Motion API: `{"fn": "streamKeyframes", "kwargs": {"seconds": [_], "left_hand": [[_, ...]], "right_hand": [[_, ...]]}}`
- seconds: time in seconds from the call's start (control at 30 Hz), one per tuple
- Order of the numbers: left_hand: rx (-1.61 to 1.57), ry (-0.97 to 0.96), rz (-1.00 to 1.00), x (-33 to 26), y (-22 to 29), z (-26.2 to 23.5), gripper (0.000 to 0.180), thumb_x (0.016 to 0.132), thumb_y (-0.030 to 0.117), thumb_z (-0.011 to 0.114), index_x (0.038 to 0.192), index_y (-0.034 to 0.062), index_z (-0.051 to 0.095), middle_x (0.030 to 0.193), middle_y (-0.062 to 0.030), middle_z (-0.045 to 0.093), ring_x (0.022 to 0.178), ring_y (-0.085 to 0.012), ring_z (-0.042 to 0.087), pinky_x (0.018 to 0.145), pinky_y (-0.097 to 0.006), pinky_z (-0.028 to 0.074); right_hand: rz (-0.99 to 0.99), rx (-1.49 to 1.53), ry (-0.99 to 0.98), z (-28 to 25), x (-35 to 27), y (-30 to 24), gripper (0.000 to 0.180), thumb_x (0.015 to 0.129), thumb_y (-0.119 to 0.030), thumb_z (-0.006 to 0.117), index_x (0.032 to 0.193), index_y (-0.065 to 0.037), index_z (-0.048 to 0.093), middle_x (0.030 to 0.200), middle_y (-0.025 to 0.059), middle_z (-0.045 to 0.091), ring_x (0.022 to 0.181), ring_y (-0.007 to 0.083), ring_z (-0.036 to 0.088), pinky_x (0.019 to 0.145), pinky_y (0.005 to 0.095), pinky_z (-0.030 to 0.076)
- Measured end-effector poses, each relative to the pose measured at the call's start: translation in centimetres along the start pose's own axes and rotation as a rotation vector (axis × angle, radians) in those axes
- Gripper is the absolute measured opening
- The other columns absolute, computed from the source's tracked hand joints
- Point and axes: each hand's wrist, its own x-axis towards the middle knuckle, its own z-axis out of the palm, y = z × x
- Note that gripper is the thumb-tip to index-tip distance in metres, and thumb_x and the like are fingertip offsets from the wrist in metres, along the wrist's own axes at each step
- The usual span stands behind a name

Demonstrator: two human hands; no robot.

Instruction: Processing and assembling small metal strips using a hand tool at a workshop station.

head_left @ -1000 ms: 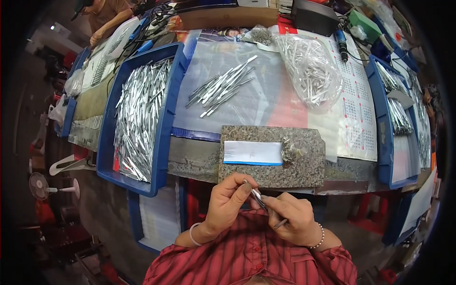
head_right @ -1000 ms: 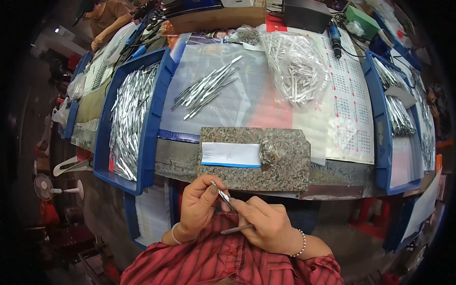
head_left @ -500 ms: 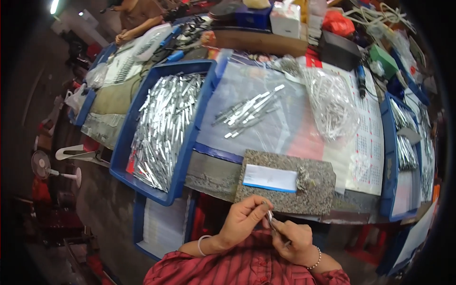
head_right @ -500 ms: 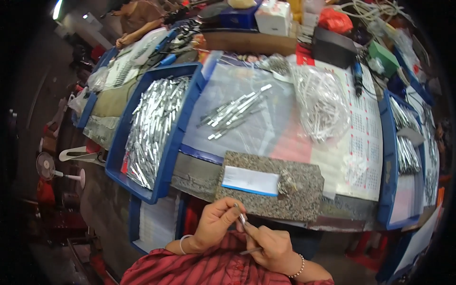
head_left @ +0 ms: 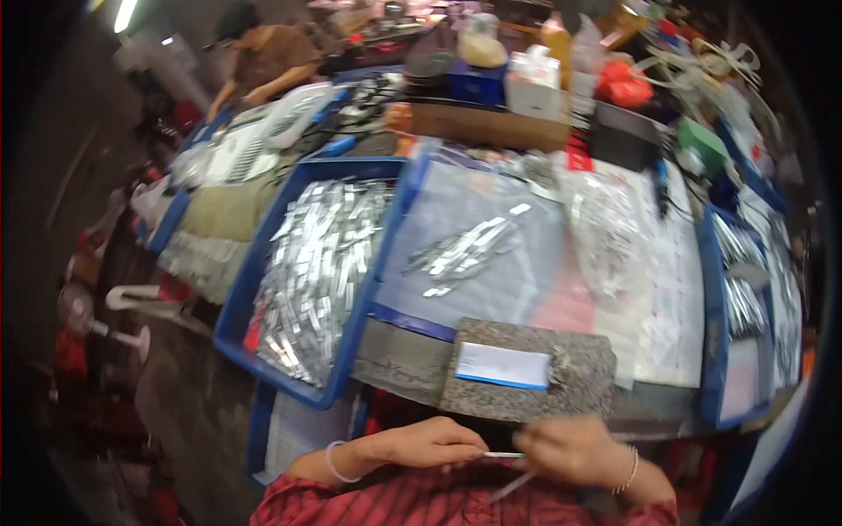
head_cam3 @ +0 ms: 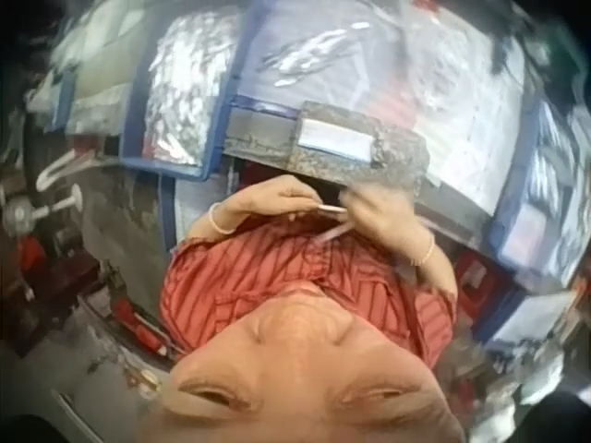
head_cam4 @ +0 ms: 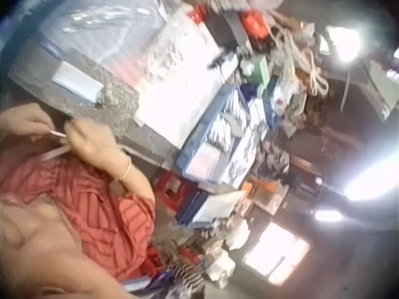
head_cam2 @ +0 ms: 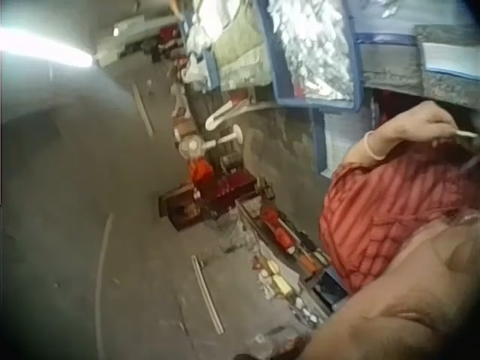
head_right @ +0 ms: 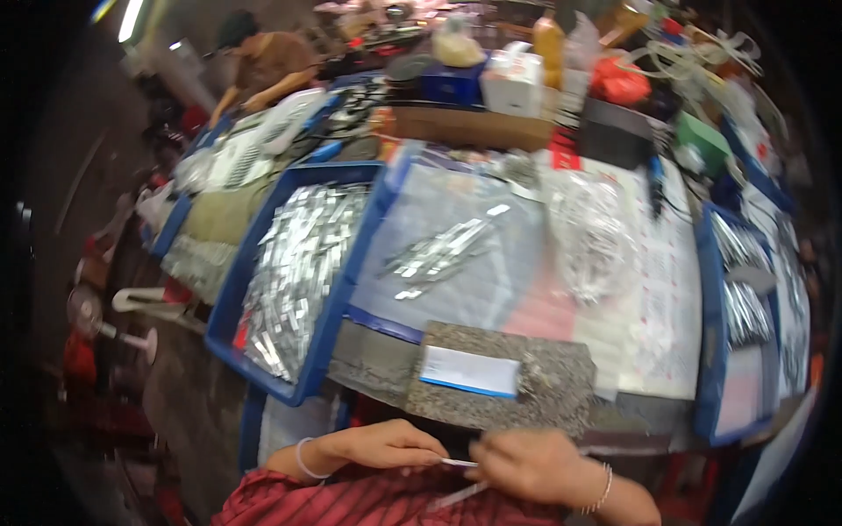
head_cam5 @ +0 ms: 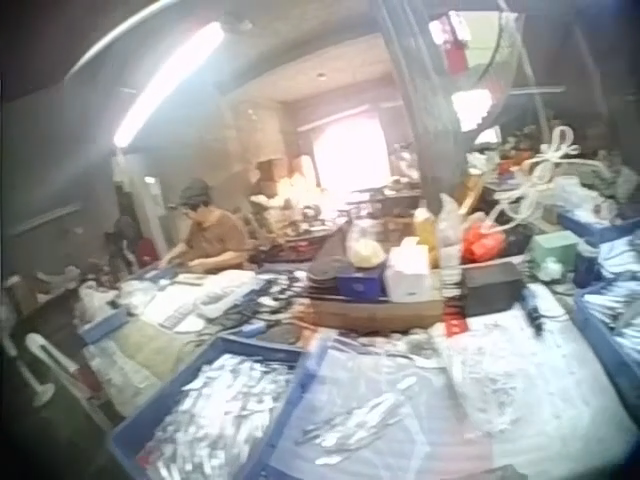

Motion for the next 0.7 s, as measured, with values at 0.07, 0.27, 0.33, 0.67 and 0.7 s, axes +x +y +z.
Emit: {"fn": "streamKeyframes", "kwargs": {"seconds": [0.07,0.27,0.33,0.67,0.7], "left_hand": [[0.012,0.105,0.055,-1.2,-0.2,-0.1,0.029,0.100,0.022,0.051,0.113,0.0008,0.064,0.072,-0.0002,0.058,0.063,-0.0060,0.054,0.058,-0.022,0.045],[-0.046,0.317,0.040,-2.1,1.0,-1.3,0.025,0.098,0.019,0.052,0.111,0.0026,0.066,0.067,0.0054,0.050,0.060,-0.0025,0.044,0.055,-0.019,0.038],[-0.016,0.357,0.094,-2.0,0.8,-1.6,0.025,0.099,0.019,0.052,0.110,0.0023,0.067,0.067,0.0057,0.050,0.059,-0.0022,0.045,0.054,-0.019,0.038],[-0.047,0.381,0.144,-3.0,1.2,-2.5,0.029,0.100,0.023,0.051,0.111,0.0009,0.064,0.072,0.0006,0.056,0.059,-0.0049,0.051,0.055,-0.021,0.043],[-0.064,0.389,0.150,-2.9,1.4,-2.4,0.028,0.100,0.022,0.051,0.111,0.0011,0.065,0.071,0.0015,0.055,0.060,-0.0041,0.051,0.056,-0.020,0.043]], "right_hand": [[0.186,0.002,0.144,-1.5,0.0,2.9,0.018,0.080,-0.012,0.067,0.096,-0.008,0.062,0.092,0.0086,0.066,0.071,0.0240,0.066,0.057,0.0335,0.054],[0.759,-0.291,0.460,-5.0,-1.3,13.3,0.010,0.087,-0.009,0.061,0.091,-0.001,0.064,0.080,0.0182,0.066,0.070,0.0350,0.064,0.061,0.0397,0.049],[0.957,-0.190,0.442,-5.0,-3.7,15.8,0.012,0.086,-0.010,0.062,0.090,0.001,0.064,0.078,0.0190,0.066,0.072,0.0356,0.065,0.063,0.0393,0.050],[0.897,-0.198,0.430,-4.5,-2.3,12.8,0.015,0.080,-0.006,0.065,0.092,0.002,0.066,0.086,0.0143,0.066,0.071,0.0243,0.061,0.063,0.0310,0.045],[0.842,-0.181,0.319,-4.2,-2.8,13.3,0.015,0.081,-0.005,0.065,0.094,0.002,0.066,0.089,0.0155,0.065,0.074,0.0293,0.062,0.066,0.0339,0.047]]}}
